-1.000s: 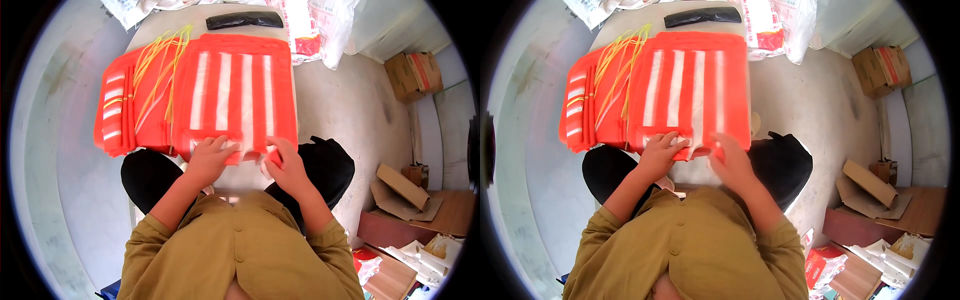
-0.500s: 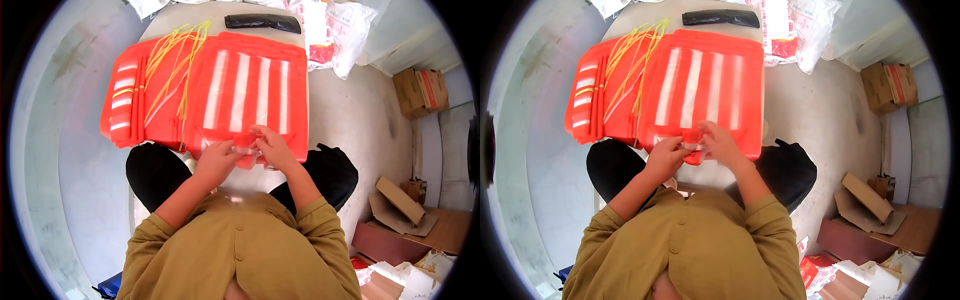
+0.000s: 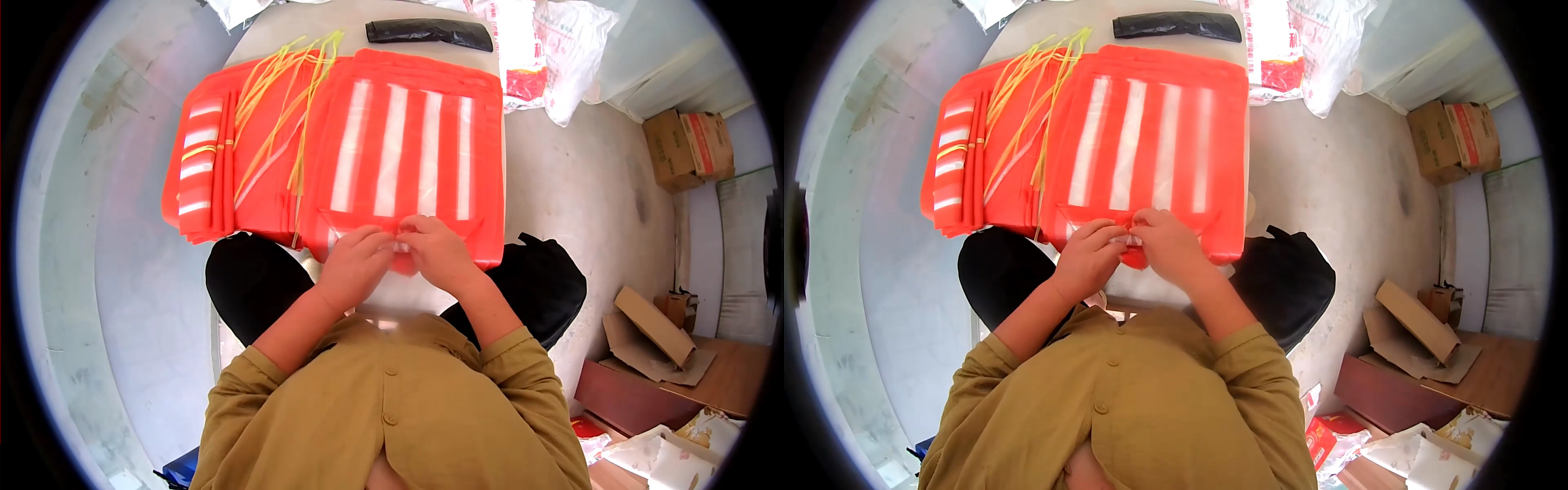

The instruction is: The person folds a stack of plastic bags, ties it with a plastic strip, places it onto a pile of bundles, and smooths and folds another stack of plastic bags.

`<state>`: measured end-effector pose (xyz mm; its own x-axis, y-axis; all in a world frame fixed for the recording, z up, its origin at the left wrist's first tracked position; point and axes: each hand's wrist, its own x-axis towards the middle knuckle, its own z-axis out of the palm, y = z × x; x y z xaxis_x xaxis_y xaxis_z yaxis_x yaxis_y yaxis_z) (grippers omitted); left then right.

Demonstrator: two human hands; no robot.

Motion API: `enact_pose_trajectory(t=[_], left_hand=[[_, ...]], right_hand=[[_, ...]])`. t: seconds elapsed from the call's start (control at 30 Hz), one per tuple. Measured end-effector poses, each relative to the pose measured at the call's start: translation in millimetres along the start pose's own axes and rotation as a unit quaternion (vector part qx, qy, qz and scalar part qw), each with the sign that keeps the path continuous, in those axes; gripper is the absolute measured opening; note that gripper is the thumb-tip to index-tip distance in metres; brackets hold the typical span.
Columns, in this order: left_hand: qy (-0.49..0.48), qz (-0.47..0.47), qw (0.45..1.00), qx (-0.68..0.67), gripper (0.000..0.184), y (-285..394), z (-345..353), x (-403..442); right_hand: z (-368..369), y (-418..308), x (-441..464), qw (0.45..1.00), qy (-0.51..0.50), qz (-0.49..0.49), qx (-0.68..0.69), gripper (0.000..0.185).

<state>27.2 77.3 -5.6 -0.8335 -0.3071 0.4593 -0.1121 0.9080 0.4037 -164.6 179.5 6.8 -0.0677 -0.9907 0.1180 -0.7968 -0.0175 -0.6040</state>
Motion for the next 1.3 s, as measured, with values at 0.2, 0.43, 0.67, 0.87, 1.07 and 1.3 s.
enact_pose_trajectory(t=[0.2,0.43,0.67,0.87,1.07,1.3], left_hand=[[-0.016,-0.192,0.977,-0.095,0.01,-5,5,11],[-0.006,-0.235,0.97,-0.056,0.009,-9,22,22],[0.0,-0.26,0.965,-0.025,0.022,-9,28,21],[-0.033,-0.063,0.995,0.068,0.048,-11,8,3],[-0.061,-0.053,0.992,0.092,0.05,-19,-4,-1],[-0.054,-0.047,0.993,0.089,0.047,-21,-10,4]], right_hand=[[-10,1,-6,0.908,-0.001,0.204,0.366,0.018],[-4,-2,-18,0.985,0.146,-0.091,0.009,0.03],[8,17,-16,0.984,0.093,-0.142,-0.048,0.038],[3,22,-18,0.982,0.1,-0.138,-0.082,0.047],[4,26,-16,0.981,0.09,-0.133,-0.109,0.043],[4,24,-13,0.975,0.096,-0.133,-0.147,0.041]])
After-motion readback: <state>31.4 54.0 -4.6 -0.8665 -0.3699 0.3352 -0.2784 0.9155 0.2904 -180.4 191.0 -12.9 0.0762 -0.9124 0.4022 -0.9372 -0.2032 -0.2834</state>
